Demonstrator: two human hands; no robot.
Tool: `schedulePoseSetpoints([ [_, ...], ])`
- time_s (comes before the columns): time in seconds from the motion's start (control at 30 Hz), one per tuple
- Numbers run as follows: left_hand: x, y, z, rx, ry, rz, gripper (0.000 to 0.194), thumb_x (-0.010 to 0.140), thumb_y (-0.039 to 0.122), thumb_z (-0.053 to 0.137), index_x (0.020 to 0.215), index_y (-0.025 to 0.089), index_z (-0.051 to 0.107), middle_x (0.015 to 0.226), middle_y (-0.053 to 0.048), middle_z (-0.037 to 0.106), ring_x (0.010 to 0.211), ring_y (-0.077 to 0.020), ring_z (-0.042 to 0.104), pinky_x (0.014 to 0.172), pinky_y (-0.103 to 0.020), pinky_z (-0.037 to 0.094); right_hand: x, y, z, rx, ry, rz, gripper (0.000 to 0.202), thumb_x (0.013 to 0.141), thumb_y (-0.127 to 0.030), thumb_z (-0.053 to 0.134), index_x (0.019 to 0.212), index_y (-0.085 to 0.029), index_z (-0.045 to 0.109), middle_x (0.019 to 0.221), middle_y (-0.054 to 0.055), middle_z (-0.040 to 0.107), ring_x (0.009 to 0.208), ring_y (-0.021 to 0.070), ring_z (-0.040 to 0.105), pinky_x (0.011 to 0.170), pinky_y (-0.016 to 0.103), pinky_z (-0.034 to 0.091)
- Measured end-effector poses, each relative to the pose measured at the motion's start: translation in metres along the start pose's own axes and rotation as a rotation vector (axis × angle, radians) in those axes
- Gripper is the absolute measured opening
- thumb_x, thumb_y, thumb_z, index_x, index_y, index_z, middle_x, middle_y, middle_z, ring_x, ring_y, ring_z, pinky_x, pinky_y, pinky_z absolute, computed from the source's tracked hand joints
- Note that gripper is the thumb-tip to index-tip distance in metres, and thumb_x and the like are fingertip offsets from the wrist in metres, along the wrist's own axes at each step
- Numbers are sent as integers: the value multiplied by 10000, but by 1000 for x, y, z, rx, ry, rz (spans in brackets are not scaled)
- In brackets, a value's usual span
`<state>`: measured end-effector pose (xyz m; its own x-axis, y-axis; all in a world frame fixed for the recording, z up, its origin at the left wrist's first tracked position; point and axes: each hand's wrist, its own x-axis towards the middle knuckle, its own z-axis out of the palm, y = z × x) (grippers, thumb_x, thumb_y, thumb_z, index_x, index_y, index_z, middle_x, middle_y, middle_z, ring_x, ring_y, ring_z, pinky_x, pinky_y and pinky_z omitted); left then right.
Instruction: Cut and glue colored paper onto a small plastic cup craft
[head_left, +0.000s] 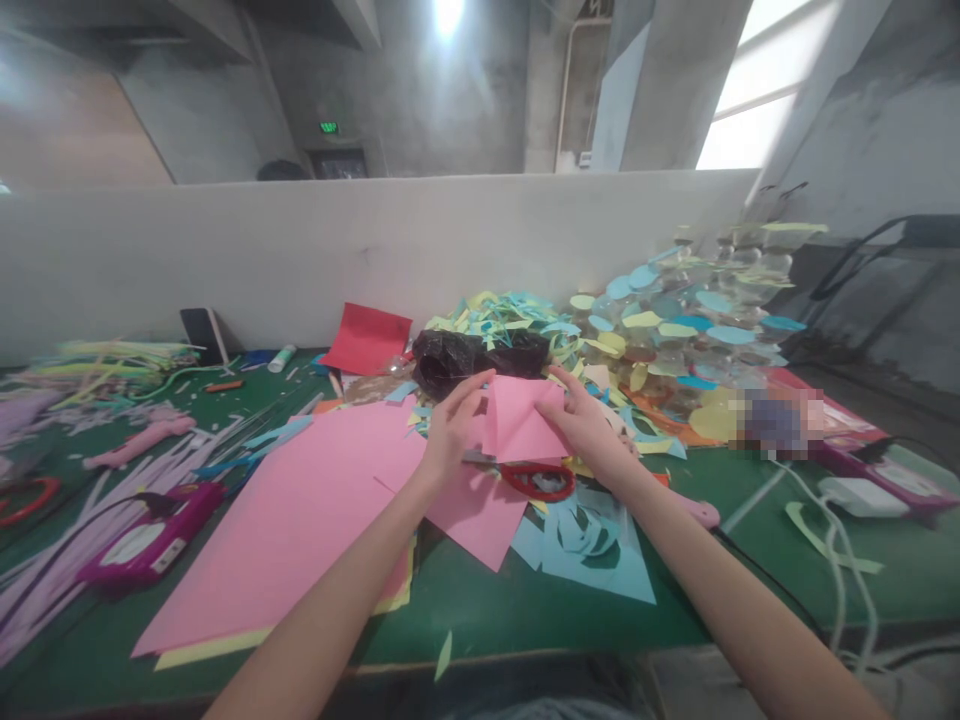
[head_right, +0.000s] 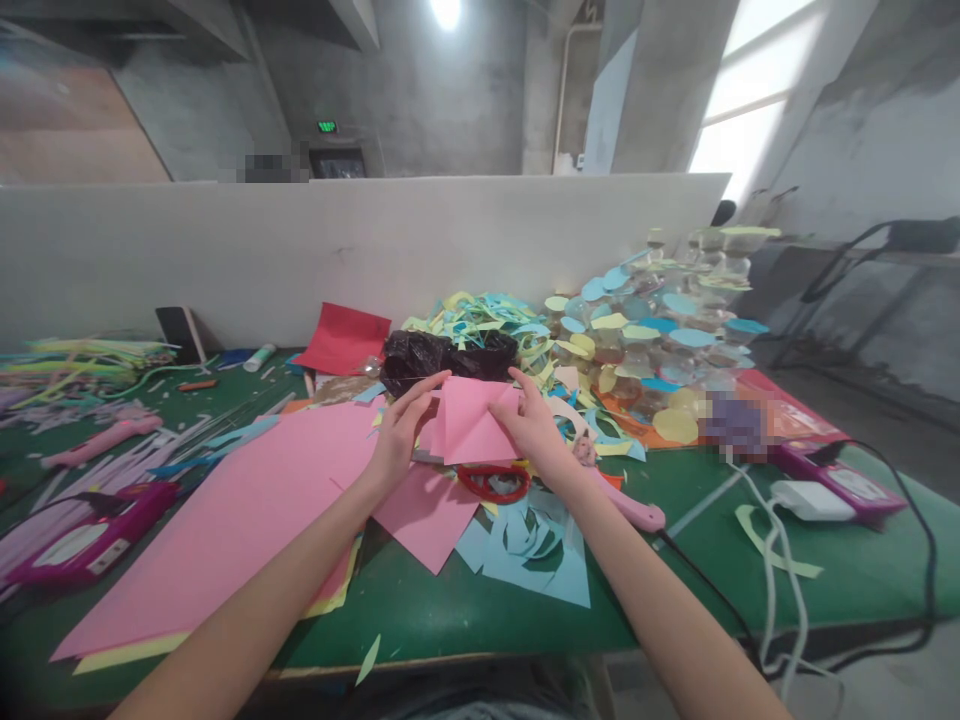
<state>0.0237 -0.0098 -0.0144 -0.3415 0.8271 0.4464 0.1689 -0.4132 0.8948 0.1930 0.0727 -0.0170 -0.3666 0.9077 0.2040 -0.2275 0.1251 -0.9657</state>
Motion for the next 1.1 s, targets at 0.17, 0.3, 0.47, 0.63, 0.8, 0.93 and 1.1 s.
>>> schedulePoseSetpoints([
  [0.17,-4,1,5,43,17,69,377,946,346,446,1249,241,644,1416,-68,556,1223,-248,552,971,-386,483,3,3,-2,-4,-42,18,782,651,-404,769,1354,-228,479,758,-10,703,629,185,632,548,297,491],
  [0.3,-4,-1,5,86,40,94,398,972,373,407,1288,248,615,1440,-66,531,1241,-241,537,1001,-397,463,2,4,-3,-43,-54,-1,743,667,-437,743,1331,-229,483,705,-35,665,546,153,581,488,277,448],
  [0.47,-3,-2,2,163,67,102,405,984,403,395,1293,259,612,1422,-54,551,1267,-235,513,1032,-404,428,0,-2,0,-39,-50,9,793,630,-469,749,1326,-209,473,614,-64,602,510,149,540,479,278,428],
  [0.63,-2,-2,6,212,84,118,421,993,417,376,1295,242,610,1403,-69,564,1235,-220,529,1017,-378,433,-1,-6,5,-65,-41,-5,724,653,-445,705,1295,-203,475,563,-94,548,474,127,485,455,262,390],
  [0.8,12,-3,-11,226,174,103,451,975,485,393,1322,271,587,1432,-51,537,1210,-214,543,967,-337,472,3,-1,-1,-103,-1,-6,683,671,-430,700,1284,-216,487,568,-97,543,456,123,487,443,251,373],
  [0.93,24,-6,-40,220,339,123,454,975,479,384,1323,265,581,1448,-50,519,1239,-208,522,955,-314,475,6,1,-8,-98,18,15,680,691,-422,695,1297,-219,462,634,-76,602,496,129,546,463,248,424],
  [1.1,19,-13,-33,316,124,8,502,960,399,393,1419,201,448,1012,-76,720,927,-184,638,871,-338,496,7,2,-8,-86,-1,30,615,704,-416,693,1250,-233,476,688,-53,643,536,146,595,486,261,471],
])
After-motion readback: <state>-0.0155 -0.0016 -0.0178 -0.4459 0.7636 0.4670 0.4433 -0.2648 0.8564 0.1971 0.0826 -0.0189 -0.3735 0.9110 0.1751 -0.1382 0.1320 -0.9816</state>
